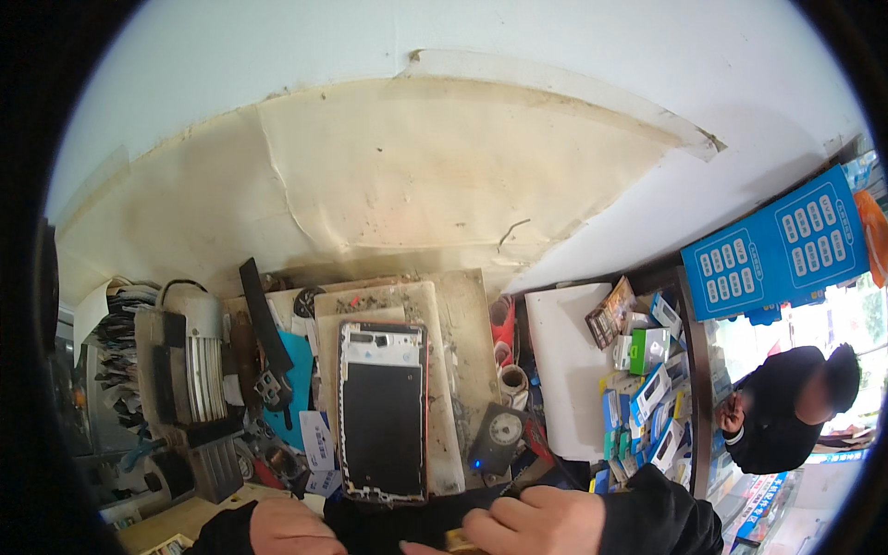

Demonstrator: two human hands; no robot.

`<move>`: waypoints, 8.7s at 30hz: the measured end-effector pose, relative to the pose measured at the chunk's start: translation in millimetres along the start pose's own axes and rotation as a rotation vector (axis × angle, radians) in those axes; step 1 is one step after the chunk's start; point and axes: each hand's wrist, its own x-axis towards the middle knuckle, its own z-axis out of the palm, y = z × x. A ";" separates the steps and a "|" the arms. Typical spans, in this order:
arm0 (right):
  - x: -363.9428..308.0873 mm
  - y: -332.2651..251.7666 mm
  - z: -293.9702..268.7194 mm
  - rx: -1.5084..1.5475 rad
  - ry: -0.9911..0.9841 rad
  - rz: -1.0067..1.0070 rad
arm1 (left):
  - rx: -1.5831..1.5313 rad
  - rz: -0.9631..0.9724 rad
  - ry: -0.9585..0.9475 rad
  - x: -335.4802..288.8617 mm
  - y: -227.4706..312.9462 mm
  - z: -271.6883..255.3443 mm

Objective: The person uses a screwdriver to pry open the back of a disassembled smartphone, then switches to a small metal tool to scrape adhesive from the frame. The person continues to scrape along the edges of the phone while holding it in one hand.

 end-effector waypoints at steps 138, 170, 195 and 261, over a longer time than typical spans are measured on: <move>80.3 112.1 22.1 0.890 0.299 0.840 | 0.580 -0.040 0.370 17.1 -27.7 43.4; -18.4 17.8 54.6 1.842 1.138 0.947 | -0.366 -0.315 0.240 3.7 7.8 19.5; -52.3 -63.6 83.9 1.680 0.674 0.784 | -1.222 -0.259 0.710 37.0 18.5 21.3; -21.9 -72.0 46.7 0.135 0.173 0.408 | -1.472 -0.748 -0.039 -21.6 7.2 54.8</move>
